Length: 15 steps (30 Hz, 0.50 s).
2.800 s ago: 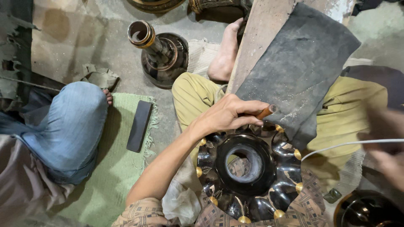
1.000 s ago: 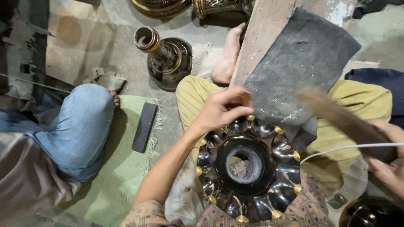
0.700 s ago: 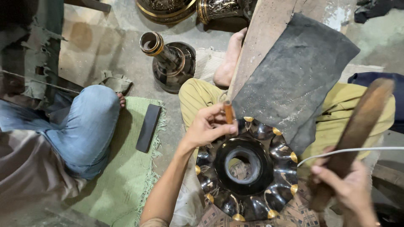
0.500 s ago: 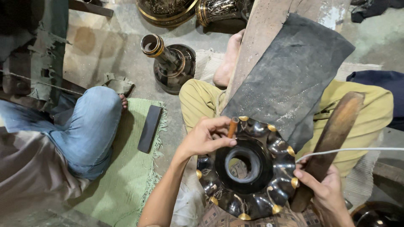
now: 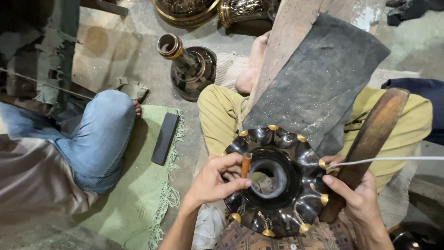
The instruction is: The person sits on the floor and uses a hammer to repeatedly strike a small copper tube held against a dark, fluted metal object. The person adjusts the tube's position occasionally while continuing to hammer it.
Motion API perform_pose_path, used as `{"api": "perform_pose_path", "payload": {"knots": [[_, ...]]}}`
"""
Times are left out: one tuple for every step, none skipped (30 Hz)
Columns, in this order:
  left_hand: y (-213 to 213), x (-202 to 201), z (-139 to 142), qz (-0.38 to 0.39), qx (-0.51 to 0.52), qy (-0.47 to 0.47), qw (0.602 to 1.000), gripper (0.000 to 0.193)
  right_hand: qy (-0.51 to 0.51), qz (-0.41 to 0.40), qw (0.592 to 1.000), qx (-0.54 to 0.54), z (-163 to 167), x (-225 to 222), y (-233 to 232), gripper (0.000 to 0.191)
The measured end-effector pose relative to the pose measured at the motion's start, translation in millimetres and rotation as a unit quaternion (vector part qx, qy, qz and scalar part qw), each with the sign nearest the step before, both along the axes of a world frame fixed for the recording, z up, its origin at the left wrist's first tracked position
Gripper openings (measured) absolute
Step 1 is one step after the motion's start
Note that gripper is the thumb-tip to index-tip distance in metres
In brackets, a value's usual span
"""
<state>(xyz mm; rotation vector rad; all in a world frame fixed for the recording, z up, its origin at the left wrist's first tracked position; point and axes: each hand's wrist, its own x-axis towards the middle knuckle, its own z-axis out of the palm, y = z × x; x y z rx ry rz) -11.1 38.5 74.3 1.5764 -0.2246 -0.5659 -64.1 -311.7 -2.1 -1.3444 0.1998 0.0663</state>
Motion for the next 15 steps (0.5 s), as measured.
{"api": "perform_pose_path", "payload": {"knots": [[0.9, -1.0, 0.1, -0.002, -0.011, 0.008, 1.000, 0.032, 0.014, -0.007, 1.000, 0.002, -1.3, -1.2, -0.8, 0.033], [2.1, 0.5, -0.6, -0.006, -0.013, 0.021, 1.000, 0.031, 0.019, -0.013, 1.000, -0.015, -3.0, -2.5, -2.2, 0.033], [3.3, 3.5, -1.6, -0.009, -0.015, 0.036, 0.999, 0.031, 0.026, -0.018, 0.999, -0.032, -4.8, -4.8, -3.7, 0.034], [3.3, 6.7, -3.2, -0.012, -0.018, 0.050, 0.999, 0.030, 0.032, -0.022, 0.998, -0.050, -6.6, -7.0, -6.1, 0.035], [2.9, 10.8, -5.0, 0.000, -0.037, 0.054, 0.998, 0.031, 0.044, -0.022, 0.998, -0.038, -8.0, -9.9, -8.6, 0.035], [1.7, 17.1, -7.6, 0.012, -0.055, 0.057, 0.997, 0.032, 0.055, -0.022, 0.998, -0.025, -9.1, -12.5, -11.7, 0.036], [0.0, 24.1, -10.1, 0.024, -0.074, 0.061, 0.995, 0.034, 0.066, -0.021, 0.997, -0.012, -10.1, -14.4, -14.9, 0.037], [-3.4, 32.6, -13.4, 0.031, -0.080, 0.032, 0.996, 0.031, 0.058, -0.012, 0.998, -0.014, -10.6, -16.2, -18.7, 0.038], [-9.0, 43.0, -17.7, 0.038, -0.088, 0.001, 0.995, 0.028, 0.048, -0.002, 0.999, -0.017, -10.4, -17.2, -24.1, 0.039], [-13.8, 53.0, -21.1, 0.045, -0.095, -0.030, 0.994, 0.026, 0.039, 0.007, 0.999, -0.020, -10.5, -18.0, -28.7, 0.040], [-18.6, 63.0, -24.1, 0.032, -0.108, -0.040, 0.993, 0.025, 0.037, 0.023, 0.999, -0.015, -10.5, -17.4, -34.8, 0.042], [-23.9, 73.4, -27.3, 0.018, -0.121, -0.050, 0.991, 0.024, 0.035, 0.039, 0.999, -0.011, -10.2, -16.6, -42.1, 0.043], [-29.1, 83.4, -30.2, 0.003, -0.134, -0.060, 0.989, 0.022, 0.034, 0.054, 0.998, -0.005, -10.1, -16.2, -48.9, 0.044], [-35.2, 92.8, -33.1, -0.010, -0.113, -0.081, 0.990, 0.024, 0.043, 0.050, 0.998, -0.017, -10.3, -15.8, -55.4, 0.043], [-41.9, 102.2, -35.8, -0.022, -0.092, -0.102, 0.990, 0.026, 0.052, 0.046, 0.997, -0.029, -10.5, -15.2, -61.7, 0.043]]}}
